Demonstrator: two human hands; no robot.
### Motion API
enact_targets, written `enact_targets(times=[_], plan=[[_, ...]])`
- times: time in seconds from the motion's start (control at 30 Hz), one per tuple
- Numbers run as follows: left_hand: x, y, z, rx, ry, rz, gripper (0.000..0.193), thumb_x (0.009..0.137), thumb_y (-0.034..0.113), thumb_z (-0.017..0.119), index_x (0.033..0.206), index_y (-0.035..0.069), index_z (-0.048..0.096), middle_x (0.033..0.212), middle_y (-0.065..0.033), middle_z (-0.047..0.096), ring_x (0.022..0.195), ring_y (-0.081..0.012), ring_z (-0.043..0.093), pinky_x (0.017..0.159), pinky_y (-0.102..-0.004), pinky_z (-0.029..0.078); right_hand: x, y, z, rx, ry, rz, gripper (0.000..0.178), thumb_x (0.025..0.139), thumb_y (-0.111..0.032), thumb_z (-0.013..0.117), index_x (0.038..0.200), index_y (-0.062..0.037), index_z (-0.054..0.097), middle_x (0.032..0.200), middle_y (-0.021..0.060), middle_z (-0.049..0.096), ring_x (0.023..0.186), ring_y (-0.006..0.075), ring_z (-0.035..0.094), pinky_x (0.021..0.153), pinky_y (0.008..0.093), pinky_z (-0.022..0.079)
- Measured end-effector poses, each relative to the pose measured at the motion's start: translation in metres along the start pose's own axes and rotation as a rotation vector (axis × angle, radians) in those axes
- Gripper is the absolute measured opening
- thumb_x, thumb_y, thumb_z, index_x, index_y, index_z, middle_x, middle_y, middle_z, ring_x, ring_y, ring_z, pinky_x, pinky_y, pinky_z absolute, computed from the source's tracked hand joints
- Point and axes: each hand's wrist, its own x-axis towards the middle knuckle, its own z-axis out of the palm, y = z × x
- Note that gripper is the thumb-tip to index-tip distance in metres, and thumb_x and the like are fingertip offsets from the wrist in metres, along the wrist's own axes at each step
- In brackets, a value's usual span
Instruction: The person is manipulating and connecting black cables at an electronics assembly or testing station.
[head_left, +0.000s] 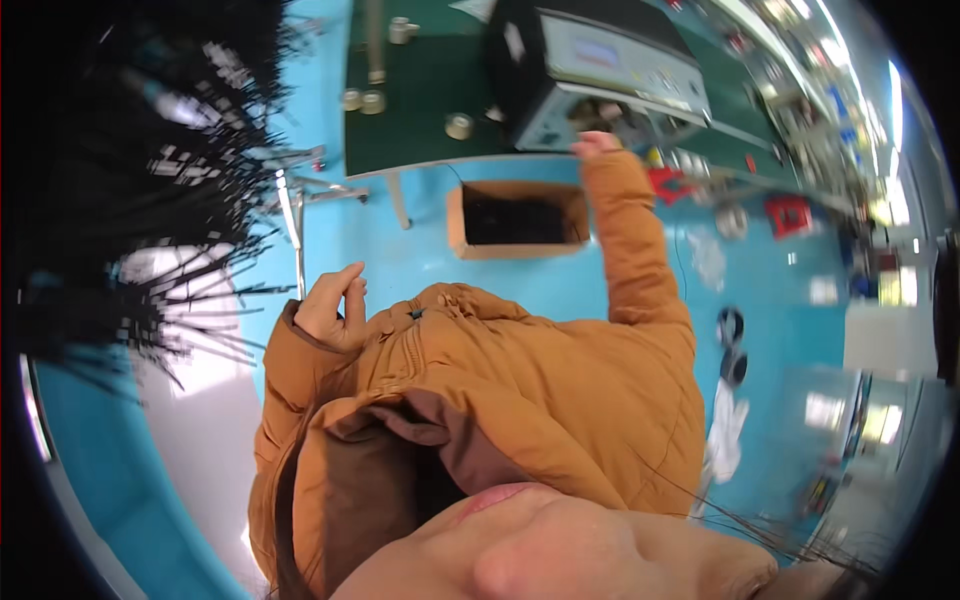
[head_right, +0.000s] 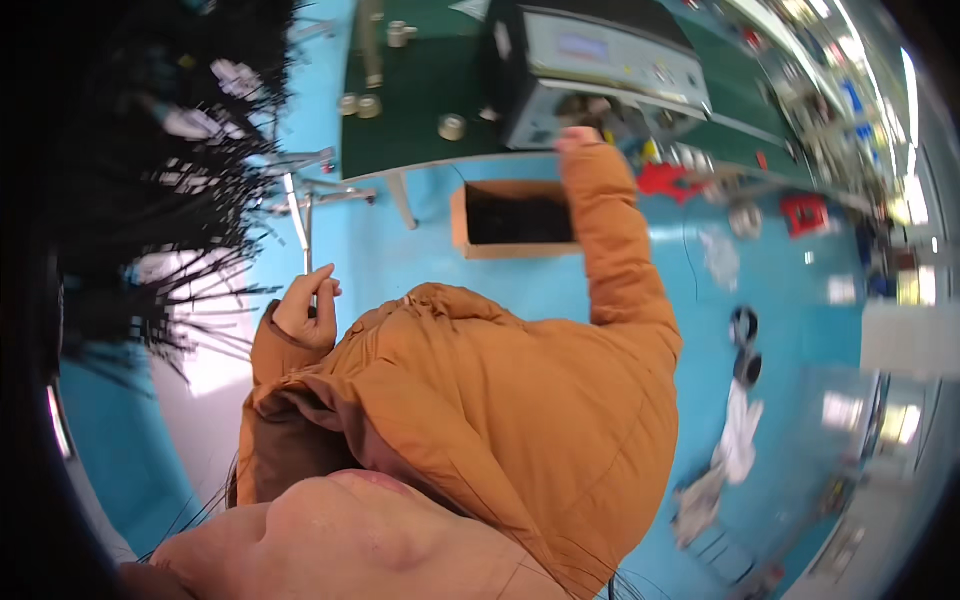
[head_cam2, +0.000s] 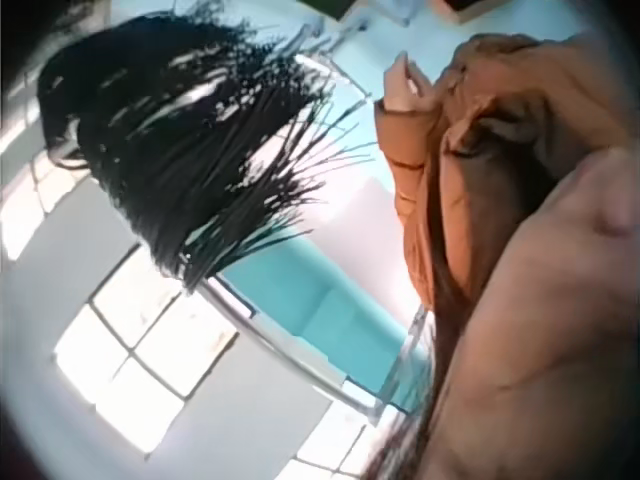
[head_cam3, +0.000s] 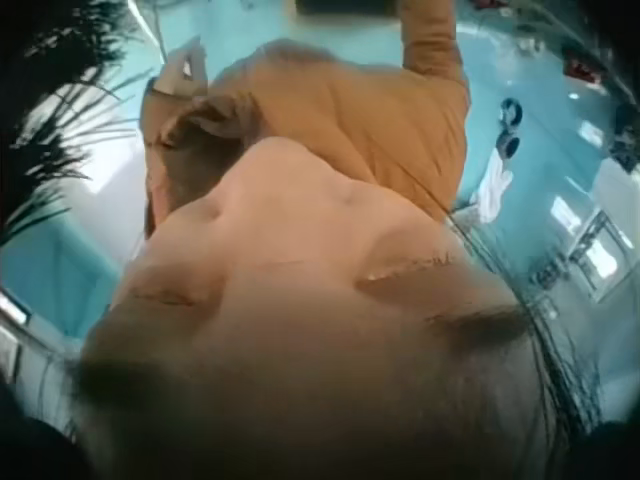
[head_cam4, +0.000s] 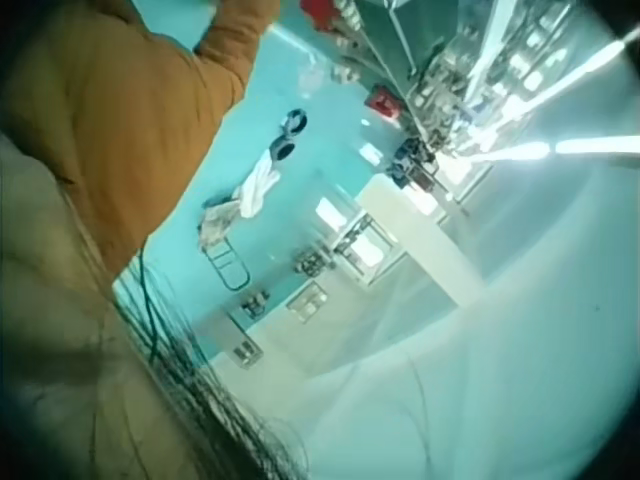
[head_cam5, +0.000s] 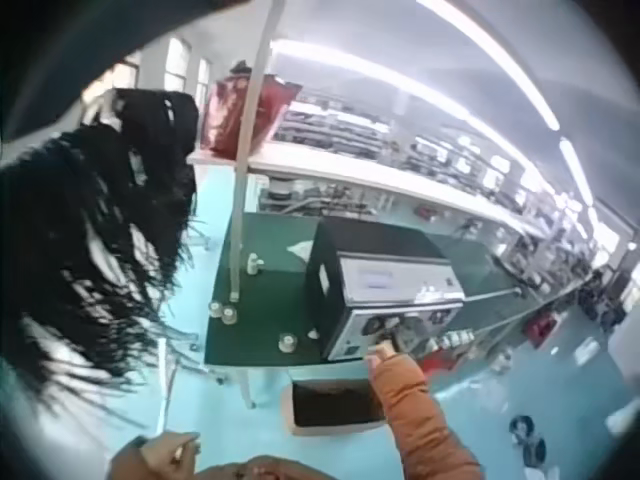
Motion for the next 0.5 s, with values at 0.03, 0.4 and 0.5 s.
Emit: enact_targets(times=[0.03, 0.4, 0.5], plan=[[0.003, -0.003, 0.013, -0.161, -0.063, -0.065, 0.019, 0.074, -0.006, 0.050, 0.092, -0.003, 0.054, 0.068, -0.0104, 0.054, 0.056, -0.0168, 0.053, 0.050, -0.0234, 0.042, -0.007, 0.055, 0.020, 0.120, -0.105, -0.014, 0.021, 0.080, -0.011, 0.047, 0.100, -0.0025, 0.050, 0.087, 0.0140, 0.059, 0.079, 0.0208, 0.056, 0.070, 0.0296, 0.045], [-0.002, -0.024, 0.100, -0.274, -0.328, -0.165, 0.012, 0.076, 0.002, 0.053, 0.087, -0.002, 0.057, 0.065, -0.0097, 0.054, 0.049, -0.0124, 0.050, 0.046, -0.0221, 0.040, -0.088, 0.106, 0.104, 1.004, -0.386, 0.792, 0.031, 0.073, -0.008, 0.060, 0.103, -0.0077, 0.051, 0.088, 0.0106, 0.058, 0.074, 0.0225, 0.057, 0.054, 0.0321, 0.046], [-0.002, -0.024, 0.109, -0.208, -0.332, -0.274, 0.013, 0.077, 0.005, 0.053, 0.088, -0.001, 0.057, 0.067, -0.0102, 0.055, 0.050, -0.0130, 0.051, 0.047, -0.0224, 0.041, -0.079, 0.072, 0.096, 1.088, -0.164, 0.909, 0.045, 0.072, -0.007, 0.062, 0.113, -0.0077, 0.044, 0.094, 0.0101, 0.055, 0.079, 0.0216, 0.056, 0.058, 0.0334, 0.048]])
